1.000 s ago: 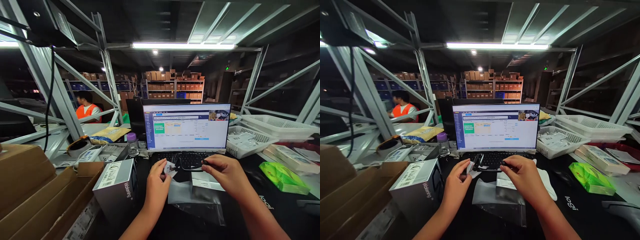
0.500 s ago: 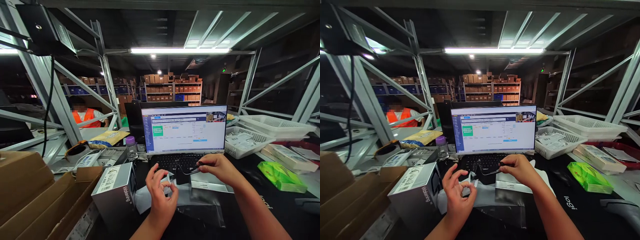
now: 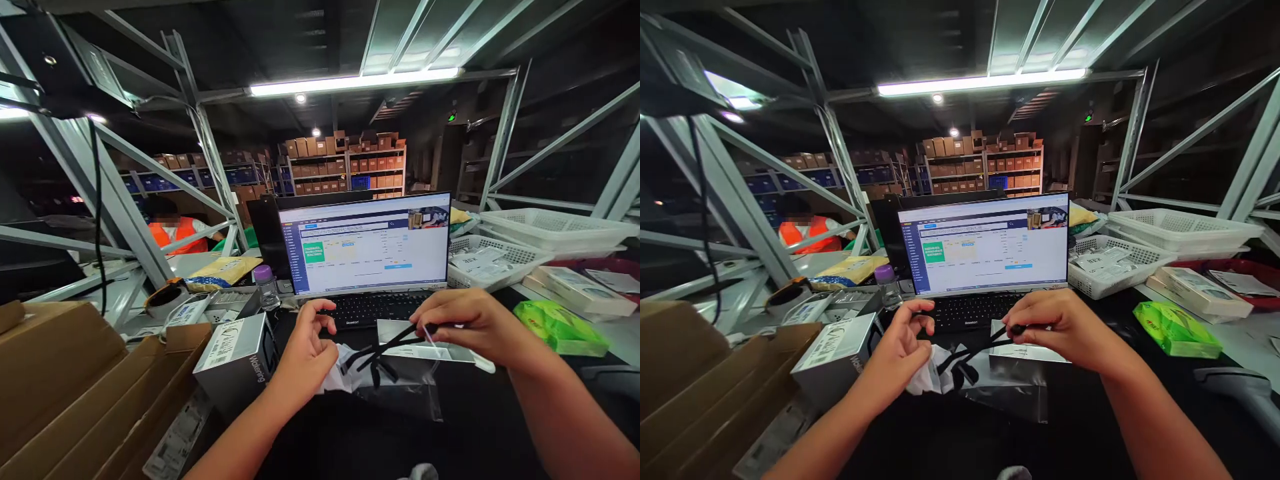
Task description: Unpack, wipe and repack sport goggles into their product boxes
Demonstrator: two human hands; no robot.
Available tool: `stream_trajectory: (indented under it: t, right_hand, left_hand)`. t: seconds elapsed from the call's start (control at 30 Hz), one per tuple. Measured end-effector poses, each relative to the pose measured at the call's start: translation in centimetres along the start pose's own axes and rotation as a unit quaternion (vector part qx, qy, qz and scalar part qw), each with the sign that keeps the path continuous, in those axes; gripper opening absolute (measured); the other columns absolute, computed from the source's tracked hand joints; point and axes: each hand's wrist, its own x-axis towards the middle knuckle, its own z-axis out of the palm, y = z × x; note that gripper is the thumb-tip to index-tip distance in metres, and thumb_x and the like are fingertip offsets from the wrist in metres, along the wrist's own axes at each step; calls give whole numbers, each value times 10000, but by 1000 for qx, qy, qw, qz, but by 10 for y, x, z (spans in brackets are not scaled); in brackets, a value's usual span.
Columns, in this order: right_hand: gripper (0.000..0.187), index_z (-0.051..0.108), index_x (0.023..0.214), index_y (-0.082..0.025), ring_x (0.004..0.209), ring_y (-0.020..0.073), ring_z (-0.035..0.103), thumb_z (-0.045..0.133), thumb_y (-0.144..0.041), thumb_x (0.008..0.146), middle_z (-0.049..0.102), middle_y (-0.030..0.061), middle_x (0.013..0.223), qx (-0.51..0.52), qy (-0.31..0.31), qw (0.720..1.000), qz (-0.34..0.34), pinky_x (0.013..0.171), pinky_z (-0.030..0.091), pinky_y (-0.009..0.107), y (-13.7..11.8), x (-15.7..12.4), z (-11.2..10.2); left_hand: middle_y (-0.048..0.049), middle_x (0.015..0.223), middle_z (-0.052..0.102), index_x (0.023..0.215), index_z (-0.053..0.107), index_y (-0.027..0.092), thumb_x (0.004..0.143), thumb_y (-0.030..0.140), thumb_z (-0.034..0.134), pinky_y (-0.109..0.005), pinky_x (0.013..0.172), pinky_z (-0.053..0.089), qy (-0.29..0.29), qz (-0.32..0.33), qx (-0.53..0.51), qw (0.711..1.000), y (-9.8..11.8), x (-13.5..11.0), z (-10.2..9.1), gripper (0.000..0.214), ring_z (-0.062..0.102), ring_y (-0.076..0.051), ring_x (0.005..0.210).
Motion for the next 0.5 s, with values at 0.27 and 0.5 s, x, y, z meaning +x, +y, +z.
stream_trajectory:
  t: [0.27,0.5]
  right_hand:
    - [181,836,839,-287,803,232,749,849,-442,747,769,61,922,45,251,946,202,705,666,301,-14,-77,-8]
    - [274,844,860,-244,729,204,735,864,-473,710,773,84,920,49,274,905,322,670,645,262,23,-137,3]
  left_hand:
    - [17,867,526,1104,524,206,573,89,487,-200,476,331,-170,-116,18,979,1,21,36,545,417,-49,531]
    - [-53,1001,537,1003,584,188,742,147,555,-279,646,448,-196,-78,118,970,-24,22,77,266,574,-162,816]
